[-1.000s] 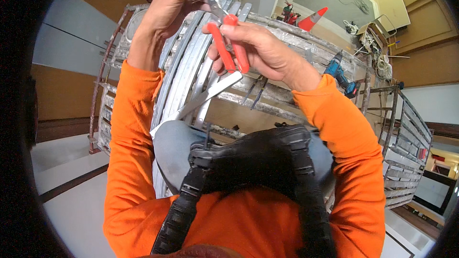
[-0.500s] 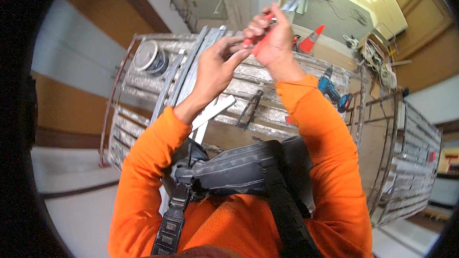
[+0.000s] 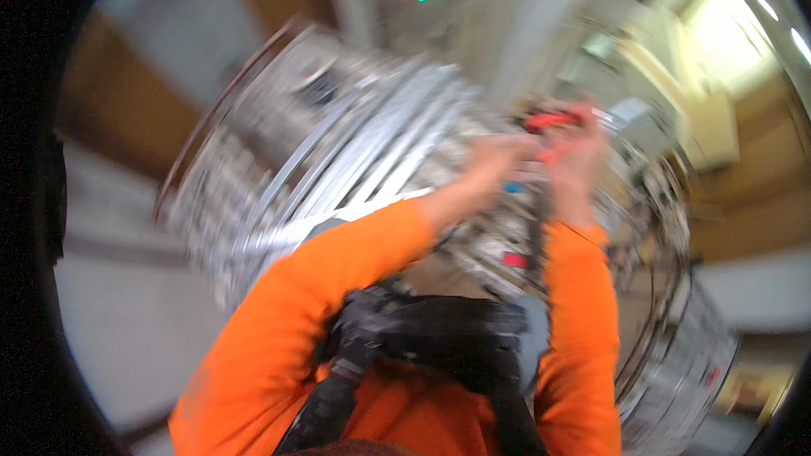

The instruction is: The person measures and marks metal strips on a scaffold using a tape measure and marker, then uses tin snips to cut the strips to size. The person also uses a power drill to fasten the metal pieces together on the scaffold.

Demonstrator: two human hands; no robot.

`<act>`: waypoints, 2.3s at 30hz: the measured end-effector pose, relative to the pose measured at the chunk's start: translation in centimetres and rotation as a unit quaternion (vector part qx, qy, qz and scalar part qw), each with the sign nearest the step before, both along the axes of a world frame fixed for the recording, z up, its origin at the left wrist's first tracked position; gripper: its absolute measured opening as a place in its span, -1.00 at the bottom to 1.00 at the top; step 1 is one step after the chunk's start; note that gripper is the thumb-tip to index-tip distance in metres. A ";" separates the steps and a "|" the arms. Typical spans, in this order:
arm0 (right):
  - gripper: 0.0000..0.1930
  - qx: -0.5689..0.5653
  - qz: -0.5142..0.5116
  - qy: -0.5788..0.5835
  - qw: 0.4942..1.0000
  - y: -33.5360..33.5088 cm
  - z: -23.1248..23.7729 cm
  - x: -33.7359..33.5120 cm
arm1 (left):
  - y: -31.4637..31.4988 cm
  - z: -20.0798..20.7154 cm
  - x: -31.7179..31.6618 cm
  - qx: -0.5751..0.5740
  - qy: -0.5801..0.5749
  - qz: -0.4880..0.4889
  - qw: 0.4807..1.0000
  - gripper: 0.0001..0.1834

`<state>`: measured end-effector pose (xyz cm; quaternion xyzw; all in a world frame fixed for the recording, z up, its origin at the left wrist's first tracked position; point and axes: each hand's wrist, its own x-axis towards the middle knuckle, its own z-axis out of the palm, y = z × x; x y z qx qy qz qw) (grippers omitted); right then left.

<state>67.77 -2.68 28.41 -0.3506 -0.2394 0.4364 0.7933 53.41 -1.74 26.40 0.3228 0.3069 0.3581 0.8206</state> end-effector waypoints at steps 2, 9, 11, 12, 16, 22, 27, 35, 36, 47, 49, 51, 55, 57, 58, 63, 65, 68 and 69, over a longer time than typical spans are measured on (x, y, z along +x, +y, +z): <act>-0.58 -0.056 0.012 -0.070 0.996 -1.2 -0.5 0.8 | -0.1 -2.7 2.7 0.374 0.103 0.085 0.918 -0.80; -0.49 -0.155 -0.095 -0.188 0.965 -0.9 -0.5 0.7 | -2.1 0.9 0.9 0.167 0.159 0.060 0.971 -0.83; -0.49 -0.148 -0.096 -0.202 0.963 -0.1 0.1 -0.2 | -1.4 0.8 0.1 0.174 0.155 0.050 0.971 -0.83; -0.50 -0.143 -0.088 -0.196 0.966 0.0 0.3 -0.6 | -1.0 0.3 0.6 0.188 0.140 0.061 0.970 -0.82; -0.52 -0.123 -0.081 -0.218 0.965 0.8 0.1 0.5 | -1.5 0.3 1.7 0.357 0.171 0.208 0.894 -0.75; -0.56 -0.098 0.023 -0.105 0.989 0.4 -0.5 0.1 | 0.3 0.2 2.4 0.491 0.244 0.168 0.819 -0.62; -0.54 -0.175 -0.076 -0.240 0.952 -2.6 -2.6 9.7 | 9.3 -6.3 -3.0 0.582 0.254 -0.185 0.750 -0.52; -0.65 -0.206 -0.165 -0.298 0.917 -7.7 -0.7 5.6 | 4.9 -25.8 -24.1 0.505 0.589 -0.275 0.568 -0.37; -0.65 -0.195 -0.143 -0.296 0.924 -7.7 -0.4 5.3 | 4.1 -26.8 -25.0 0.502 0.613 -0.267 0.548 -0.34; -0.85 -0.201 -0.008 -0.312 0.928 -5.9 -2.7 1.8 | 9.8 -11.5 -21.2 0.589 0.558 -0.104 0.575 -0.19; -0.87 -0.168 0.034 -0.198 0.965 -4.5 -2.6 0.5 | 10.4 -5.0 -18.7 0.634 0.552 -0.072 0.537 -0.20; -0.71 -0.120 0.087 -0.086 0.985 -3.4 -2.6 -0.5 | 10.5 -0.5 -15.4 0.676 0.533 -0.022 0.508 -0.28; -0.62 -0.053 0.094 0.106 0.988 -1.0 -1.0 -5.0 | 9.1 4.4 -9.9 0.723 0.431 0.045 0.538 -0.37; -0.67 -0.011 0.102 0.118 0.988 -0.5 0.1 -4.6 | 8.2 4.6 -7.3 0.745 0.395 0.071 0.533 -0.36; -0.75 0.015 0.089 0.141 0.986 -0.5 1.2 -4.6 | 7.7 5.0 -6.4 0.737 0.386 0.078 0.549 -0.42; -0.88 0.120 0.129 0.110 0.978 0.4 0.6 -2.7 | 6.6 6.3 -3.8 0.728 0.312 0.071 0.606 -0.53; -0.89 0.124 0.149 0.100 0.976 0.2 1.6 -2.9 | 6.7 6.8 -4.5 0.638 0.304 -0.051 0.705 -0.48; -0.83 0.044 0.037 0.017 0.998 -1.6 3.7 -2.6 | 6.0 6.9 -4.6 0.736 0.286 0.046 0.612 -0.40; -0.81 0.000 -0.010 -0.037 0.999 -2.2 4.3 -2.3 | 5.9 7.1 -4.7 0.752 0.278 0.090 0.590 -0.41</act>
